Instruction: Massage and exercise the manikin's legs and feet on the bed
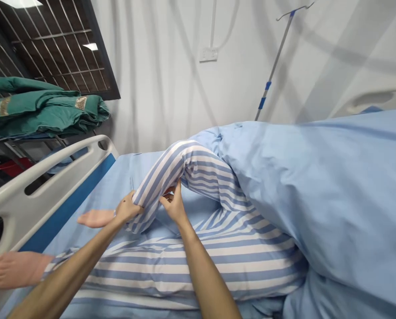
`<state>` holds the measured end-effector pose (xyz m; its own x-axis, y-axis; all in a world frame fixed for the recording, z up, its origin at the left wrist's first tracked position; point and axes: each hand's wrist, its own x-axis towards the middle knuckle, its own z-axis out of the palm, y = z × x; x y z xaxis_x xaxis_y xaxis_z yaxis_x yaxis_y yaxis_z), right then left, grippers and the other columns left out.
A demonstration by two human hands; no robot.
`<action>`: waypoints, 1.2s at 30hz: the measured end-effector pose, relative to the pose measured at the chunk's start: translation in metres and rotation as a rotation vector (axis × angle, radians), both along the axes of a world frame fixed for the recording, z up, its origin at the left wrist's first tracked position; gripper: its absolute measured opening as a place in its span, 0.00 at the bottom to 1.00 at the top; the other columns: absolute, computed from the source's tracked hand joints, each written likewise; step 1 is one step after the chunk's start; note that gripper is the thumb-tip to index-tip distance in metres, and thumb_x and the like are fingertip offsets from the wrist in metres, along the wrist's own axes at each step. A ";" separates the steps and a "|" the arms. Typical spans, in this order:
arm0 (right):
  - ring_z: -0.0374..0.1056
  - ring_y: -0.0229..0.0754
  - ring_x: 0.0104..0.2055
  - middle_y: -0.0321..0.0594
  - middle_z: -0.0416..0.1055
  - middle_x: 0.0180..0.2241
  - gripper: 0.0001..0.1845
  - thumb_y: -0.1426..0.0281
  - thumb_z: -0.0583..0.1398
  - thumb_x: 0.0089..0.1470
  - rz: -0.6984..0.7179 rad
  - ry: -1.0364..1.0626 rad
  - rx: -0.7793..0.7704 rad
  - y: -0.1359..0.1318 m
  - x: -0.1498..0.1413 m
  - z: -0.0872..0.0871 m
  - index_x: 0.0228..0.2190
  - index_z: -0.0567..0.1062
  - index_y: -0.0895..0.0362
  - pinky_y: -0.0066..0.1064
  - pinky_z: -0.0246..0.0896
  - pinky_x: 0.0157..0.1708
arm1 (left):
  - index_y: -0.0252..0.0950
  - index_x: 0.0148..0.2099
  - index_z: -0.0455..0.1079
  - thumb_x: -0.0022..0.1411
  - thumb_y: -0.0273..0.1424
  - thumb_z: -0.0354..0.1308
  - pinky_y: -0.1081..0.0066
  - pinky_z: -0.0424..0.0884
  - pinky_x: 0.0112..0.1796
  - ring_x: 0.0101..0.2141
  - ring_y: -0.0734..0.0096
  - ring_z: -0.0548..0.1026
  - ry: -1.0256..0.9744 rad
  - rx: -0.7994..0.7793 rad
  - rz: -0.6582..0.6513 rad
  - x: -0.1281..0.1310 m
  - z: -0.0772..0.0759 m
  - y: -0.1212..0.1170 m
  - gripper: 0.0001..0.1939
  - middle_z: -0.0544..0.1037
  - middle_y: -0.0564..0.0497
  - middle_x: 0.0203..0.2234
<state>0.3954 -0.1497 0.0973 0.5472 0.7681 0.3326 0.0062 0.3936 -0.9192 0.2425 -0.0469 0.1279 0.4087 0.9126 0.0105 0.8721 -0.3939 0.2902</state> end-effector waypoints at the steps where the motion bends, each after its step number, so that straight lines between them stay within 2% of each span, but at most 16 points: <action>1: 0.64 0.36 0.29 0.34 0.60 0.33 0.47 0.70 0.60 0.44 -0.021 0.019 0.017 0.000 0.001 0.000 0.58 0.39 0.48 0.29 0.62 0.29 | 0.44 0.42 0.62 0.41 0.33 0.57 0.73 0.60 0.26 0.33 0.64 0.73 -0.017 0.000 0.008 0.010 -0.001 -0.003 0.21 0.75 0.54 0.32; 5: 0.63 0.36 0.29 0.36 0.60 0.34 0.49 0.70 0.60 0.43 -0.016 0.052 0.028 0.001 0.004 -0.001 0.59 0.38 0.48 0.28 0.61 0.27 | 0.45 0.41 0.62 0.41 0.33 0.57 0.73 0.59 0.25 0.32 0.64 0.73 -0.053 -0.007 0.025 0.026 -0.001 -0.004 0.21 0.75 0.55 0.30; 11: 0.64 0.36 0.29 0.35 0.62 0.33 0.50 0.68 0.61 0.43 0.034 0.062 -0.017 0.003 0.001 -0.006 0.59 0.37 0.48 0.27 0.59 0.24 | 0.45 0.41 0.63 0.40 0.34 0.57 0.73 0.59 0.25 0.32 0.65 0.72 -0.072 -0.037 -0.041 0.012 0.000 0.006 0.20 0.75 0.56 0.30; 17: 0.66 0.35 0.27 0.34 0.66 0.34 0.42 0.67 0.59 0.44 0.074 0.153 0.027 0.003 0.002 0.000 0.57 0.44 0.46 0.26 0.57 0.23 | 0.45 0.40 0.65 0.40 0.34 0.56 0.73 0.58 0.25 0.33 0.65 0.72 0.011 -0.020 -0.079 -0.034 0.016 0.030 0.20 0.75 0.56 0.31; 20: 0.66 0.35 0.28 0.32 0.66 0.33 0.39 0.68 0.59 0.43 0.175 0.225 0.008 0.005 -0.004 0.002 0.55 0.48 0.46 0.25 0.57 0.24 | 0.45 0.41 0.65 0.40 0.33 0.55 0.73 0.58 0.26 0.34 0.63 0.72 0.083 0.033 -0.078 -0.064 0.020 0.038 0.21 0.75 0.55 0.32; 24: 0.66 0.36 0.30 0.33 0.66 0.33 0.34 0.69 0.60 0.42 0.325 0.266 -0.073 0.005 -0.018 0.004 0.51 0.54 0.47 0.25 0.57 0.24 | 0.46 0.43 0.65 0.39 0.32 0.54 0.72 0.58 0.26 0.34 0.61 0.72 0.161 0.062 -0.083 -0.093 0.015 0.042 0.23 0.76 0.54 0.32; 26: 0.67 0.37 0.31 0.33 0.66 0.34 0.33 0.69 0.60 0.43 0.378 0.293 -0.087 0.002 -0.024 0.005 0.50 0.55 0.47 0.25 0.57 0.25 | 0.47 0.47 0.64 0.40 0.32 0.54 0.71 0.59 0.27 0.36 0.58 0.72 0.177 0.066 -0.082 -0.101 0.012 0.042 0.27 0.76 0.53 0.35; 28: 0.68 0.38 0.33 0.34 0.66 0.35 0.32 0.70 0.60 0.43 0.417 0.320 -0.094 0.000 -0.028 0.005 0.49 0.55 0.47 0.26 0.58 0.26 | 0.48 0.54 0.59 0.42 0.32 0.54 0.70 0.61 0.30 0.39 0.57 0.72 0.177 0.092 -0.112 -0.108 0.009 0.042 0.33 0.75 0.52 0.40; 31: 0.70 0.41 0.35 0.36 0.66 0.37 0.31 0.69 0.61 0.43 0.449 0.344 -0.107 -0.002 -0.030 0.004 0.48 0.56 0.47 0.28 0.60 0.28 | 0.52 0.61 0.49 0.45 0.31 0.52 0.69 0.61 0.33 0.40 0.58 0.72 0.187 0.164 -0.225 -0.119 0.004 0.041 0.39 0.74 0.52 0.43; 33: 0.70 0.41 0.36 0.36 0.67 0.37 0.31 0.69 0.62 0.43 0.463 0.350 -0.128 -0.001 -0.031 0.001 0.48 0.56 0.48 0.29 0.61 0.29 | 0.52 0.62 0.47 0.46 0.31 0.52 0.69 0.62 0.34 0.39 0.59 0.72 0.209 0.197 -0.276 -0.126 0.000 0.042 0.40 0.73 0.52 0.43; 36: 0.70 0.42 0.37 0.36 0.67 0.38 0.29 0.69 0.62 0.43 0.506 0.372 -0.156 0.002 -0.033 -0.007 0.47 0.56 0.48 0.29 0.61 0.30 | 0.47 0.61 0.50 0.46 0.32 0.53 0.68 0.62 0.35 0.39 0.58 0.72 0.244 0.223 -0.284 -0.136 -0.003 0.049 0.37 0.73 0.50 0.42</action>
<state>0.3619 -0.1482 0.0899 0.1618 0.9853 0.0542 -0.4755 0.1260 -0.8706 0.1068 0.0019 0.1245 0.6580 0.7501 0.0662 0.7527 -0.6577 -0.0305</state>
